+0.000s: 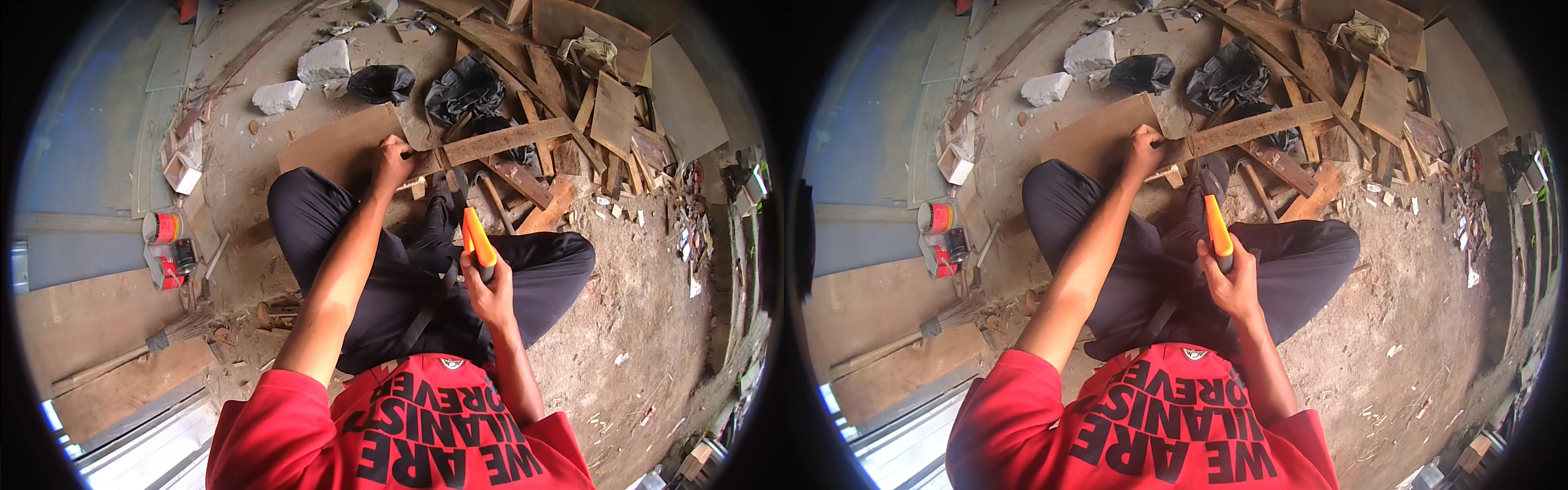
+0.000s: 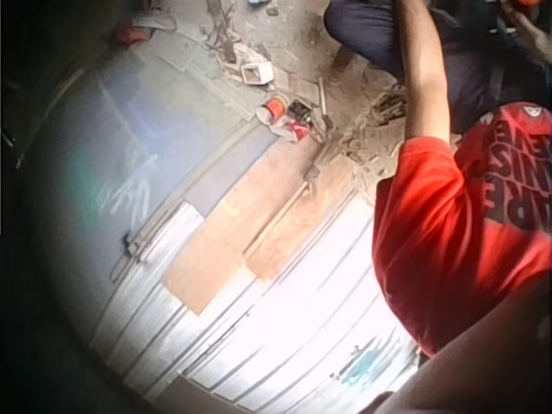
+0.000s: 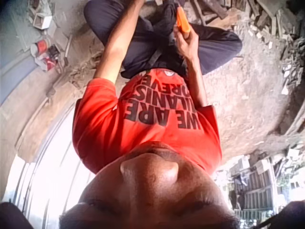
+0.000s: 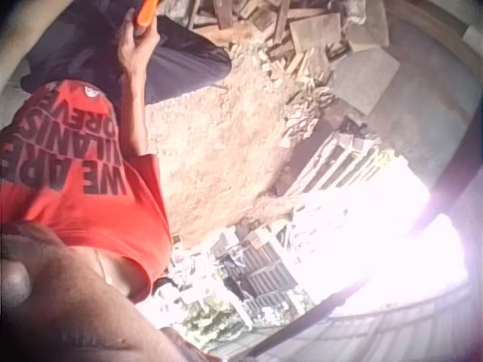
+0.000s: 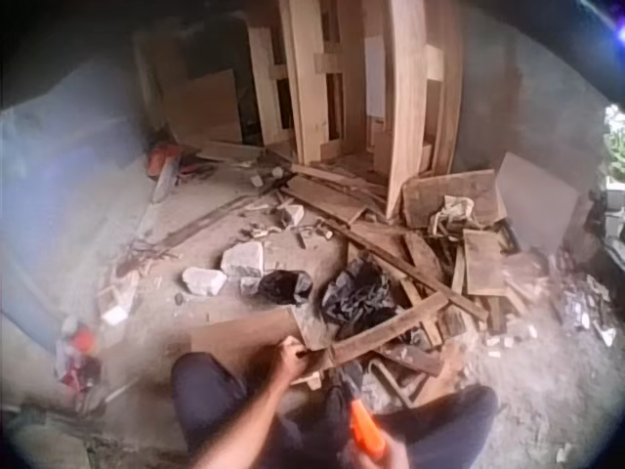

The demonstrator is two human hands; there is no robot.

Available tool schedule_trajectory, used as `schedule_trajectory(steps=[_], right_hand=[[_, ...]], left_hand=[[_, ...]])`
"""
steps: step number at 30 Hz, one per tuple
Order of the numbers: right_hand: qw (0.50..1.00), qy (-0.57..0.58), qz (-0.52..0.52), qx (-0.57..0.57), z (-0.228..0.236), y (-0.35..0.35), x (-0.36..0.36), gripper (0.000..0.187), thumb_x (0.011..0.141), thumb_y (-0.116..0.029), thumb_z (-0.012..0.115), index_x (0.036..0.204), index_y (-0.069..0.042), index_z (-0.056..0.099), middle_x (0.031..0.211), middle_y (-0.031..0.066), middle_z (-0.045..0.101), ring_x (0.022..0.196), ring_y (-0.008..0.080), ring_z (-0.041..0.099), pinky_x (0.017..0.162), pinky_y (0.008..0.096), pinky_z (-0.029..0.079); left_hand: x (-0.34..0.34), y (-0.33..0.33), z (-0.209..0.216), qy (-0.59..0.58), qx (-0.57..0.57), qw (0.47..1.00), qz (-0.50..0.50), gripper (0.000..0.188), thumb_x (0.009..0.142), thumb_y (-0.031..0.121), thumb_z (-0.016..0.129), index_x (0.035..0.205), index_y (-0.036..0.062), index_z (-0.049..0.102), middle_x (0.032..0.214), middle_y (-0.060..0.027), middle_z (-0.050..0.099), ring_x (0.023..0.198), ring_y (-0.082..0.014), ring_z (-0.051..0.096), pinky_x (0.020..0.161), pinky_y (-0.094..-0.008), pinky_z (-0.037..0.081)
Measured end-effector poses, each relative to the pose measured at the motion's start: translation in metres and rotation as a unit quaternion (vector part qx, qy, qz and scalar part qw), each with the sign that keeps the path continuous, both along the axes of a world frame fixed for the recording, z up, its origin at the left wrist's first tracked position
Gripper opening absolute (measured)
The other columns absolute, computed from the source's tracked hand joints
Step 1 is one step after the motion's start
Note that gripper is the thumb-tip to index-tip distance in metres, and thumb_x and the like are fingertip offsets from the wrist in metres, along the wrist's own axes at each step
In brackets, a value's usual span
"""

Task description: The person uses a hammer to remove nails from a wooden plank, then picks up a hand saw and cuts a rectangular piece of wood placed on the floor. The person holds the wood steady with one hand while sawing with the other.

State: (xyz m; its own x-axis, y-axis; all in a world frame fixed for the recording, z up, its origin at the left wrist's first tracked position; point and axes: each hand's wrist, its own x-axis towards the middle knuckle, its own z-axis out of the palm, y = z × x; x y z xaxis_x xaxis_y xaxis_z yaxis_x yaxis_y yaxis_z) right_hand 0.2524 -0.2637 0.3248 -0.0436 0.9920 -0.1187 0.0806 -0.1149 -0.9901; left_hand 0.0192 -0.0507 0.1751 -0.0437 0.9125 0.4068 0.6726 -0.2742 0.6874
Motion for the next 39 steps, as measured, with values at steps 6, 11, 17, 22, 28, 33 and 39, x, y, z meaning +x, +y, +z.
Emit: schedule_trajectory(steps=[6,11,17,22,28,33,39], right_hand=[[0.999,-0.035,-0.002,-0.003,-0.001,-0.002,0.005,0.021,0.096,-0.016,0.071,0.091,0.001,0.06,0.064,0.0006,0.053,0.062,0.0058,0.048,0.057,0.0278,0.042],[0.995,-0.089,-0.03,-0.024,0.008,0.001,0.004,0.025,0.097,-0.019,0.07,0.091,0.002,0.061,0.065,0.0,0.054,0.063,0.0049,0.048,0.056,0.0267,0.041],[0.994,-0.062,-0.078,-0.035,0.016,0.009,0.002,0.03,0.101,-0.023,0.066,0.088,0.004,0.063,0.068,-0.0025,0.055,0.066,0.0052,0.046,0.057,0.0258,0.038],[0.991,-0.099,-0.091,0.001,0.016,0.004,-0.001,0.031,0.1,-0.023,0.067,0.087,0.004,0.062,0.064,0.0017,0.052,0.065,0.0065,0.044,0.057,0.0274,0.039],[0.991,-0.101,-0.084,0.006,0.032,0.016,-0.006,0.029,0.099,-0.023,0.069,0.091,0.005,0.063,0.066,0.0007,0.051,0.067,0.0053,0.044,0.057,0.0271,0.039],[0.99,-0.128,-0.063,-0.005,0.036,0.023,-0.008,0.032,0.098,-0.024,0.07,0.085,0.004,0.06,0.062,0.0003,0.048,0.063,0.0046,0.042,0.052,0.0275,0.037],[0.979,-0.202,-0.038,-0.001,0.042,0.022,-0.012,0.035,0.096,-0.02,0.072,0.077,0.002,0.053,0.057,0.0104,0.046,0.058,0.0084,0.038,0.049,0.0314,0.037]], left_hand=[[0.008,-0.001,-0.007,-0.016,-0.069,0.997,0.03,0.021,0.072,0.023,0.084,0.077,0.0046,0.075,0.084,-0.0155,0.067,0.083,-0.0351,0.067,0.074,-0.0431,0.053],[0.006,-0.003,-0.004,0.004,-0.091,0.994,0.061,0.021,0.072,0.025,0.082,0.077,0.0058,0.075,0.085,-0.0186,0.068,0.082,-0.0368,0.068,0.075,-0.044,0.054],[0.016,-0.001,0.0,0.048,-0.133,0.988,0.065,0.03,0.076,0.036,0.081,0.08,0.0073,0.075,0.09,-0.0177,0.069,0.087,-0.0375,0.069,0.076,-0.047,0.054],[0.016,0.014,0.0,0.149,-0.046,0.987,0.045,0.02,0.086,0.026,0.068,0.093,0.0071,0.069,0.108,-0.0139,0.065,0.108,-0.0361,0.059,0.092,-0.0533,0.044],[0.033,0.039,-0.023,0.193,0.01,0.962,0.193,0.035,0.09,0.026,0.06,0.119,0.0068,0.061,0.14,-0.0182,0.051,0.136,-0.0373,0.044,0.113,-0.066,0.026],[0.027,0.045,-0.042,0.286,-0.007,0.939,0.192,0.027,0.096,0.022,0.05,0.115,0.0054,0.061,0.142,-0.0172,0.05,0.139,-0.035,0.043,0.114,-0.0672,0.028],[0.037,0.031,-0.03,0.279,-0.067,0.942,0.175,0.033,0.095,0.019,0.049,0.124,0.0044,0.058,0.147,-0.0207,0.046,0.144,-0.0368,0.037,0.115,-0.0683,0.024]])
